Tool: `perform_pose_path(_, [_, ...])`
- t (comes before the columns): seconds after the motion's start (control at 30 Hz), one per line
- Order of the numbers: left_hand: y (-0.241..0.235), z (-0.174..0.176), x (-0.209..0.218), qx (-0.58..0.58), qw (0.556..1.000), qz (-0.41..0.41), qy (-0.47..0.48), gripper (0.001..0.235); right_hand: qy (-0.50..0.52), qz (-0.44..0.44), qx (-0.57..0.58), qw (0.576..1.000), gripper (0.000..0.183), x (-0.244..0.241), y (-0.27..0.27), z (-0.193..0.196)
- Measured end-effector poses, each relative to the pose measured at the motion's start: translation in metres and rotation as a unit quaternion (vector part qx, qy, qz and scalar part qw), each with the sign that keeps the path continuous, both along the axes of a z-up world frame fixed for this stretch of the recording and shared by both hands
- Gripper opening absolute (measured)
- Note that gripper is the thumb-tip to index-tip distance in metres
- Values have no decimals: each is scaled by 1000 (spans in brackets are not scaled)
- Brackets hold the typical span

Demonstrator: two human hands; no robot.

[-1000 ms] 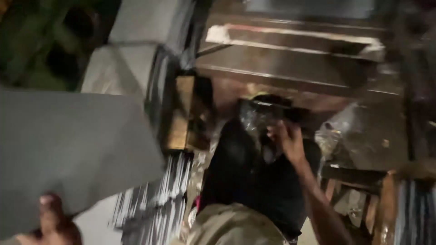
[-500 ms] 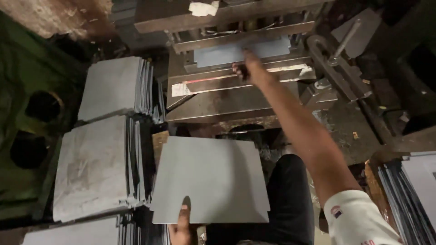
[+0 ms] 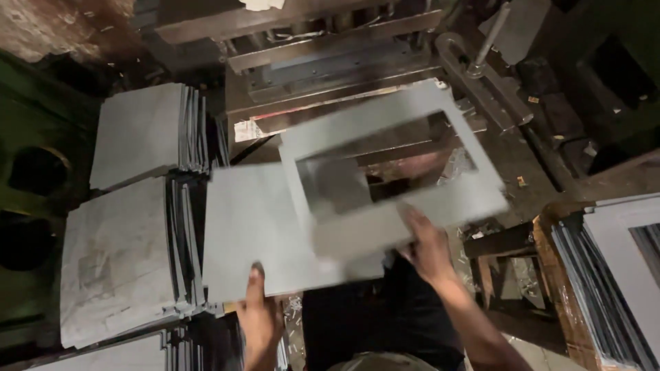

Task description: Using a manual stamping or punching press to cut rectangular holes out of metal sheets.

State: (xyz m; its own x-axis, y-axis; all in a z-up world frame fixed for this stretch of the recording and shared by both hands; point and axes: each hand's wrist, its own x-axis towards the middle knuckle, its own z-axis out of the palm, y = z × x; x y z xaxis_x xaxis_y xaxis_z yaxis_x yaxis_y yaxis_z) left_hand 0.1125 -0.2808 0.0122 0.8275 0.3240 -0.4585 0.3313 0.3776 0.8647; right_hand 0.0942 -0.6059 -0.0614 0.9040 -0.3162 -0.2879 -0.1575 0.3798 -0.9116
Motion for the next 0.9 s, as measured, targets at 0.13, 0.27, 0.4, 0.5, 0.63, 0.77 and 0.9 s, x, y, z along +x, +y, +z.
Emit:
perform_pose_path(0.13, [-49, 31, 51, -72, 995, -19, -70, 70, 56, -80, -28, 995, 37, -99, -26, 24])
perform_pose_path(0.27, [-90, 8, 118, -158, 964, -85, -197, 62, -13, -79, -9, 997, 43, -142, -32, 59])
perform_pose_path(0.4, [-143, 22, 183, -123, 965, -84, -215, 67, -16, -101, -15, 995, 46, -160, -40, 28])
perform_pose_path(0.5, [-157, -1, 233, -175, 974, -98, -106, 72, 72, -110, -67, 989, 54, -168, -39, 5])
perform_pose_path(0.63, [-184, -29, 272, -285, 937, -109, -173, 42, 187, -162, -41, 968, 47, -169, -41, -34])
perform_pose_path(0.77, [-205, -65, 309, -209, 926, -101, -297, 25, 113, -147, -55, 981, 49, -175, -27, -37])
perform_pose_path(0.9, [-226, -40, 338, -169, 955, -91, -226, 11, 208, -157, -32, 965, 51, -175, -21, -38])
